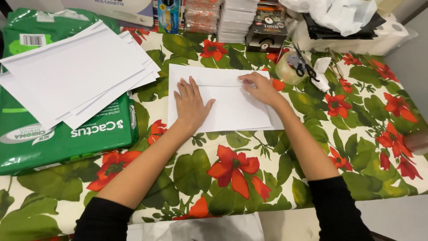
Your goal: Folding sheets of white paper and securing the folds with clear tape using a dispenser and scissors.
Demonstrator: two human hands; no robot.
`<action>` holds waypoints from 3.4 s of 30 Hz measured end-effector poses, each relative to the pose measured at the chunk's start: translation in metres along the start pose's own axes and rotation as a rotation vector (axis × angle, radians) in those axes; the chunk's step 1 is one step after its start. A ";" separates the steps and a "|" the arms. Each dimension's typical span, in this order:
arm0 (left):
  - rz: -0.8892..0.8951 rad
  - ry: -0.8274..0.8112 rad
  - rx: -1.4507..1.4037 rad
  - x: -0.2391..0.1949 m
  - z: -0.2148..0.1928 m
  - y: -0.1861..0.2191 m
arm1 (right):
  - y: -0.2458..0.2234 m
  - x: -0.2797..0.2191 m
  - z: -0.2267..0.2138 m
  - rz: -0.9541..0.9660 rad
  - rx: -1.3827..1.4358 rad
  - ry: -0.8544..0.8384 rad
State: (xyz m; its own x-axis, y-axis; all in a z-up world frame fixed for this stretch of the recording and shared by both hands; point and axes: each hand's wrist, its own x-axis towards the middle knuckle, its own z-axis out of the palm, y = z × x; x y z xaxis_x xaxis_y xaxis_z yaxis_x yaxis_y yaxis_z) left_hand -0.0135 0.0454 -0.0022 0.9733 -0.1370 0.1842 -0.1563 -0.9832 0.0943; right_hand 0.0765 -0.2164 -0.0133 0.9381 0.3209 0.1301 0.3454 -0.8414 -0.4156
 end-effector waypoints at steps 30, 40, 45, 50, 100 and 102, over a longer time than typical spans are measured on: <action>0.383 0.117 -0.395 0.053 -0.055 -0.001 | -0.120 -0.026 -0.098 -0.095 0.205 0.057; 0.416 0.169 -0.463 0.050 -0.075 -0.018 | -0.087 -0.041 -0.133 -0.034 0.358 0.091; 0.241 -0.013 -0.639 0.047 -0.098 -0.030 | -0.092 -0.046 -0.146 0.103 0.446 0.143; 0.218 0.022 -0.810 0.049 -0.097 -0.037 | -0.081 -0.046 -0.147 0.094 0.469 0.155; 0.064 -0.024 -0.490 0.068 -0.040 -0.064 | 0.031 -0.030 -0.109 0.449 -0.324 0.295; 0.072 -0.044 -0.495 0.063 -0.047 -0.060 | 0.030 -0.035 -0.112 0.507 -0.237 0.247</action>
State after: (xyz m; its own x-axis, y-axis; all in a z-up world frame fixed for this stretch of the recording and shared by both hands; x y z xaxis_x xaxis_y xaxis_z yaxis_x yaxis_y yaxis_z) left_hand 0.0492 0.1010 0.0501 0.9617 -0.2175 0.1669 -0.2737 -0.7977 0.5375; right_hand 0.0566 -0.3015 0.0707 0.9551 -0.2315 0.1847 -0.1765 -0.9458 -0.2726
